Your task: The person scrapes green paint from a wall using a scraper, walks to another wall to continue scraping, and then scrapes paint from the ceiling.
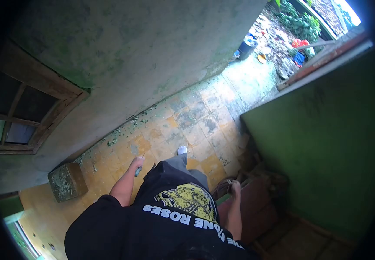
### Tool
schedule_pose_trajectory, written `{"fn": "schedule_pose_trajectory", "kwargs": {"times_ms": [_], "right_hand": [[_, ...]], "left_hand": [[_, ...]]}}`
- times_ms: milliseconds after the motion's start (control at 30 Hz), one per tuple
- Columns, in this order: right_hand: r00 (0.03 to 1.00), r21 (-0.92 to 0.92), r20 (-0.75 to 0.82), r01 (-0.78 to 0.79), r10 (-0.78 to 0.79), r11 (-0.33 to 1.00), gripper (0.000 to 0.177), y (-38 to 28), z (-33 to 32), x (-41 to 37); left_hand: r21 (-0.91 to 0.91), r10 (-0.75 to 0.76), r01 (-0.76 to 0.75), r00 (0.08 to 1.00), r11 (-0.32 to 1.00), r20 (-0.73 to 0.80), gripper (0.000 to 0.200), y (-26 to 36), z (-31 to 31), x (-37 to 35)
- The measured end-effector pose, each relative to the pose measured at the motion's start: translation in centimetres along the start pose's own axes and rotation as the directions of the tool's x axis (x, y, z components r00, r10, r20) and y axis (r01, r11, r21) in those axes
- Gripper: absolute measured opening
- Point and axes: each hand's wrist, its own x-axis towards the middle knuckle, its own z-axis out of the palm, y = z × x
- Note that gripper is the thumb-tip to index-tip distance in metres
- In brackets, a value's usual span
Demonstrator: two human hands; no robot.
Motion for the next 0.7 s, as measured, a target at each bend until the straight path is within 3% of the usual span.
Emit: {"fn": "schedule_pose_trajectory", "kwargs": {"times_ms": [33,67,100,133,167,200,233,267,333,400,433,500,533,567,633,667,700], "right_hand": [[0.972,0.155,0.051,-0.234,0.229,0.96,0.018,-4.4,-0.9,0.3],[0.882,0.284,0.136,-0.472,0.452,0.835,0.021,-19.8,4.6,3.7],[0.895,0.34,0.211,-0.445,0.394,0.829,0.021,-20.7,4.8,4.8],[0.919,0.321,0.212,-0.388,0.333,0.864,0.019,-21.0,5.7,7.0],[0.961,0.304,0.067,-0.275,0.267,0.912,0.021,-26.1,7.4,6.7],[0.971,0.264,0.141,-0.225,0.194,0.938,0.02,-29.6,8.7,8.0],[0.979,0.326,0.187,-0.142,0.083,0.935,0.019,-33.5,10.6,8.7],[0.975,0.289,0.221,-0.042,-0.024,0.956,0.018,-36.6,12.6,9.6],[0.93,0.235,0.315,0.117,-0.19,0.965,0.022,-44.3,16.3,10.2],[0.848,0.276,0.425,0.21,-0.316,0.938,0.022,-50.5,19.8,10.5],[0.788,0.277,0.508,0.233,-0.347,0.932,0.021,-54.4,20.2,9.6],[0.679,0.272,0.596,0.333,-0.429,0.903,0.025,-57.7,22.7,9.3],[0.602,0.317,0.626,0.385,-0.496,0.867,0.028,-58.7,23.6,8.9],[0.542,0.282,0.666,0.454,-0.513,0.845,0.035,-59.5,24.4,8.4],[0.518,0.257,0.727,0.405,-0.451,0.878,0.041,-61.8,24.4,6.1],[0.459,0.199,0.814,0.355,-0.355,0.914,0.044,-63.0,24.1,5.6],[0.464,0.197,0.816,0.336,-0.344,0.921,0.044,-63.6,23.8,5.3]], "left_hand": [[-0.021,0.047,-0.048,0.998,0.999,-0.034,0.04,3.1,-0.1,0.5],[0.081,0.132,-0.126,0.989,0.989,-0.071,0.044,5.7,0.1,1.8],[0.149,0.16,-0.15,0.986,0.977,-0.053,0.045,7.5,0.8,4.4],[0.067,0.184,-0.183,0.983,0.981,-0.003,0.052,12.4,0.2,2.0],[-0.012,0.177,-0.176,0.98,0.984,0.095,0.062,15.0,0.7,2.6],[-0.087,0.195,-0.183,0.968,0.979,0.155,0.065,18.9,1.0,1.9],[-0.013,0.269,-0.272,0.943,0.962,0.194,0.068,22.0,1.3,1.9],[0.038,0.58,-0.581,0.813,0.813,0.043,0.071,23.5,2.7,2.8],[-0.101,0.481,-0.475,0.818,0.874,0.316,0.072,31.5,-0.8,-4.6],[-0.193,0.412,-0.366,0.84,0.911,0.353,0.068,33.3,-0.8,-3.7],[-0.19,0.398,-0.352,0.85,0.917,0.345,0.068,33.6,-1.2,-4.6],[-0.586,0.364,-0.126,0.878,0.801,0.31,0.063,34.7,-3.4,-6.3],[-0.712,0.447,-0.161,0.863,0.683,0.234,0.058,34.7,-4.0,-6.4],[-0.771,0.454,-0.135,0.865,0.623,0.215,0.052,34.3,-5.1,-6.7],[-0.808,0.385,-0.221,0.923,0.546,0.008,0.048,35.8,-7.1,-9.8],[-0.803,0.378,-0.212,0.926,0.557,0.018,0.048,35.9,-7.8,-9.9],[-0.837,0.335,-0.184,0.942,0.516,0.0,0.045,35.5,-8.4,-9.9]]}}
